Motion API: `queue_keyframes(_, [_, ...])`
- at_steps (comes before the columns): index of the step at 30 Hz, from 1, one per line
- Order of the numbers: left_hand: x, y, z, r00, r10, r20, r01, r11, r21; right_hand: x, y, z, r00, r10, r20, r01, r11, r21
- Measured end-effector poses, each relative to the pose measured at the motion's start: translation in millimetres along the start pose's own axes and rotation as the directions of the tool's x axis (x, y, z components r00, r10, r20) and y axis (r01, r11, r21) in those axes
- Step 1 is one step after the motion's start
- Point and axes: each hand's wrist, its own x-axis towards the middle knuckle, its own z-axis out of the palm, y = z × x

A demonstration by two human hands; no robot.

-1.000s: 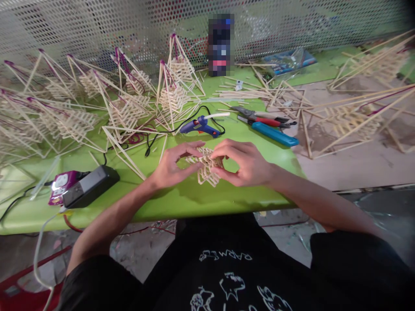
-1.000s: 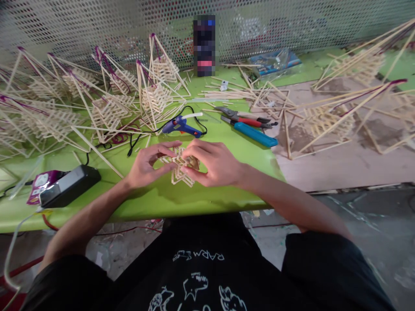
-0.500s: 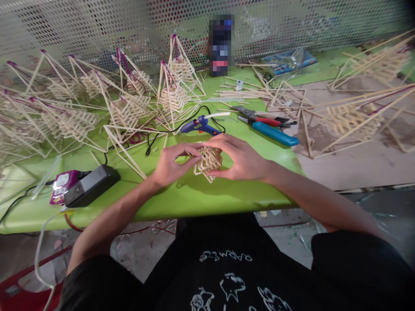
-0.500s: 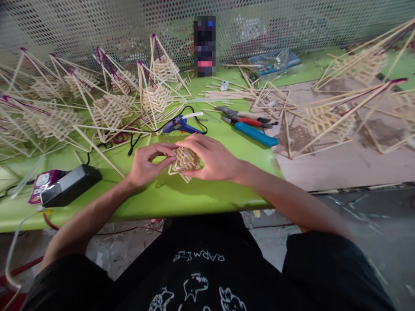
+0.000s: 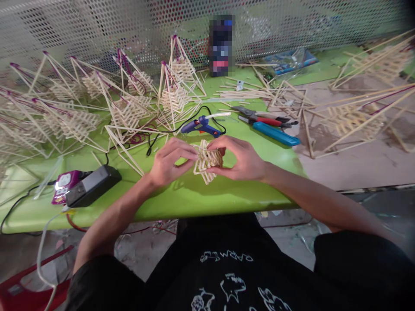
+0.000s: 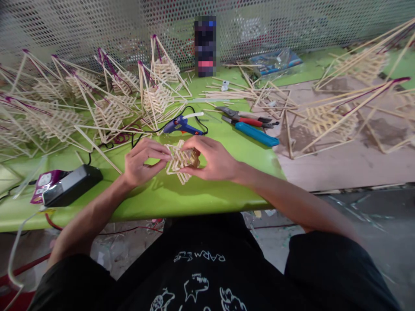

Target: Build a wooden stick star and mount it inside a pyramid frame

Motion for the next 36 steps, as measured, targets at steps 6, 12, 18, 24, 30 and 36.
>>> queue_keyframes(6, [-2, -4, -11.5, 0.977, 0.194, 0.094, -0.205, 0.970, 0.132, -1, -7, 2, 0.999, -0.034, -0.022, 0.035, 0.998, 0.047])
queue_keyframes(12, [-6, -3, -24.7, 0.929, 0.320, 0.187, -0.362, 0.893, 0.268, -2, -7, 6, 0.998, -0.044, -0.054, 0.048, 0.996, 0.072])
queue_keyframes(18, [0, 3, -32.4, 0.880, 0.398, 0.260, -0.471, 0.802, 0.367, -4, -8, 7, 0.995, -0.051, -0.085, 0.061, 0.991, 0.119])
queue_keyframes(24, [11, 13, -38.7, 0.841, 0.440, 0.316, -0.540, 0.728, 0.423, -4, -8, 10, 0.993, -0.049, -0.103, 0.064, 0.987, 0.150])
queue_keyframes(30, [12, 18, -45.2, 0.800, 0.452, 0.394, -0.597, 0.661, 0.455, -4, -10, 10, 0.995, -0.028, -0.098, 0.045, 0.983, 0.177])
queue_keyframes(36, [14, 28, -50.1, 0.747, 0.447, 0.492, -0.660, 0.584, 0.473, -4, -11, 10, 0.994, -0.047, -0.097, 0.063, 0.983, 0.170])
